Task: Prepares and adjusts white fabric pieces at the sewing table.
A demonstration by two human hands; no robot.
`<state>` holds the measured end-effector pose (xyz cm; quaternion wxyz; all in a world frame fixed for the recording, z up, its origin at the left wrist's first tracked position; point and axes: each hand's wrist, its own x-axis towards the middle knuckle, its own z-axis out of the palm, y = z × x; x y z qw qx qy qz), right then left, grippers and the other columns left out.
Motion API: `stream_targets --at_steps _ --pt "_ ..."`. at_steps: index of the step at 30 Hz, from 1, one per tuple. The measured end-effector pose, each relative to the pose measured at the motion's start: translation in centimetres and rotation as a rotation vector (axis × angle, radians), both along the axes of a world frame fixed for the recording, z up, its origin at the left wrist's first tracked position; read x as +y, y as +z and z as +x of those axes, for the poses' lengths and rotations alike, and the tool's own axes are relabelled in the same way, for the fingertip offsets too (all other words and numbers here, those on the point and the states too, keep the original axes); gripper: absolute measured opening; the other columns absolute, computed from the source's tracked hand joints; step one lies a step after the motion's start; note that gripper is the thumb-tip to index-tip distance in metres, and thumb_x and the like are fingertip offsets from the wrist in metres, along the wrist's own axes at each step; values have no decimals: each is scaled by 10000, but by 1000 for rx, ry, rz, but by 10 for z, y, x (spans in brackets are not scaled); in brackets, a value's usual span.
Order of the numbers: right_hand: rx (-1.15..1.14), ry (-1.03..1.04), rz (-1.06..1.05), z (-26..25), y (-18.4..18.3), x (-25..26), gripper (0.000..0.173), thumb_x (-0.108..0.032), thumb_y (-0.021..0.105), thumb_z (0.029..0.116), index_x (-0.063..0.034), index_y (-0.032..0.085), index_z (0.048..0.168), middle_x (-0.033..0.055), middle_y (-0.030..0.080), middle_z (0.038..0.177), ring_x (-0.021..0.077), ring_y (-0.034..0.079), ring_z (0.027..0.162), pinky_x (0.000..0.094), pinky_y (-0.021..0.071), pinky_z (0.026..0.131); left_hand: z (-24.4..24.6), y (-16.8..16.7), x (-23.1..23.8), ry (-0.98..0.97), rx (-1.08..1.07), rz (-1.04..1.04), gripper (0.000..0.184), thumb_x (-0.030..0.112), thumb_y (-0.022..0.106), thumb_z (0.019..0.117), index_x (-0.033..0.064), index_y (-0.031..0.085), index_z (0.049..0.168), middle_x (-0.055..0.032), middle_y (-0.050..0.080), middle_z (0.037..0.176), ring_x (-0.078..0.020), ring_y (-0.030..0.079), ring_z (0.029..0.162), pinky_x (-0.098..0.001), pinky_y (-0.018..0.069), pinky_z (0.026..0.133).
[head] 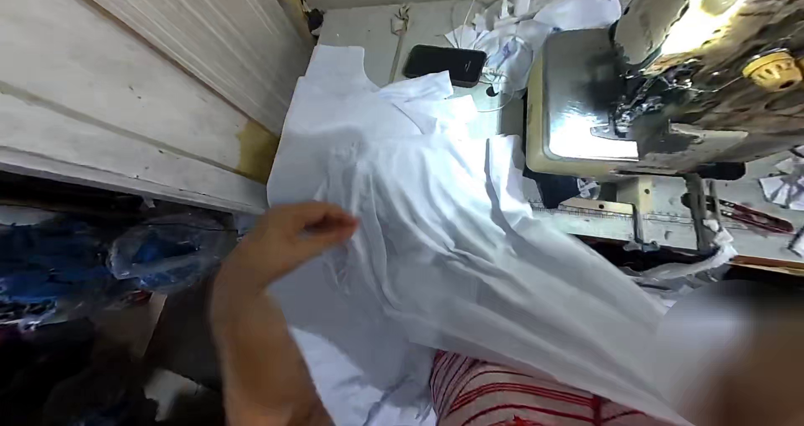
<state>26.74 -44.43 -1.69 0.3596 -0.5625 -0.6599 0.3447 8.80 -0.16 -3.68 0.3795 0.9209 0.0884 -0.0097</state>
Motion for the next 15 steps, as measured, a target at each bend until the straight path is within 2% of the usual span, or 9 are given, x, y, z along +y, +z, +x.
stream_targets --at_steps 1,3,5,7,9,11,12,14,15 --pt "15 17 40 3 -14 4 285 -214 529 1062 -18 708 957 109 743 949 126 710 839 257 570 731 29 -15 2 61 -2 39 119 75 668 964 3 730 1035 -83 746 960 -148 702 847 -372 586 810" --pt "47 7 60 4 -24 9 253 -194 564 1044 -5 699 941 117 744 954 100 704 850 212 554 742 89 -56 10 161 -53 134 188 84 619 1001 -53 718 1082 -192 728 1024 -283 696 946 -482 546 885" --pt "68 -34 41 2 -21 2 244 -194 567 1042 -1 679 942 137 734 926 112 694 822 211 543 718 139 -93 14 242 -8 193 336 180 604 1028 -73 660 1242 -269 665 1252 -409 621 1212 -571 452 1066" --pt "99 -59 -16 2 -19 -9 239 -159 562 1032 33 674 945 181 724 907 160 698 789 253 551 696 168 -117 13 276 90 253 611 354 750 928 -49 591 1359 -299 587 1362 -481 517 1319 -655 377 1102" --pt "96 -101 -139 6 -22 -21 258 -151 570 1018 63 684 931 178 718 873 183 692 743 302 561 671 181 -123 8 249 172 308 720 419 854 817 -23 608 1328 -308 613 1277 -512 508 1280 -693 358 1063" --pt "21 -200 -354 8 -37 -28 186 -110 610 970 59 685 951 152 679 813 217 651 670 380 543 612 185 -121 10 139 208 303 548 358 824 866 -31 661 1215 -286 675 1059 -500 586 1124 -689 390 1003" --pt "-47 -264 -461 9 -49 -28 164 -85 663 955 63 674 1025 195 677 849 302 662 684 478 551 619 184 -121 13 59 223 282 447 317 777 917 -48 674 1153 -276 676 995 -480 616 1047 -673 431 955" --pt "-217 -401 -466 12 -78 -20 394 -149 770 895 36 645 1219 258 675 1104 446 689 931 644 551 784 181 -116 13 -67 195 219 341 253 695 985 -77 669 1069 -257 657 948 -411 632 934 -601 484 872" --pt "-297 -450 -338 15 -89 -10 514 -240 780 866 4 621 1289 242 656 1221 437 678 1050 632 555 857 178 -109 6 -110 136 179 321 226 670 999 -92 671 1045 -260 646 979 -391 626 953 -568 487 879"
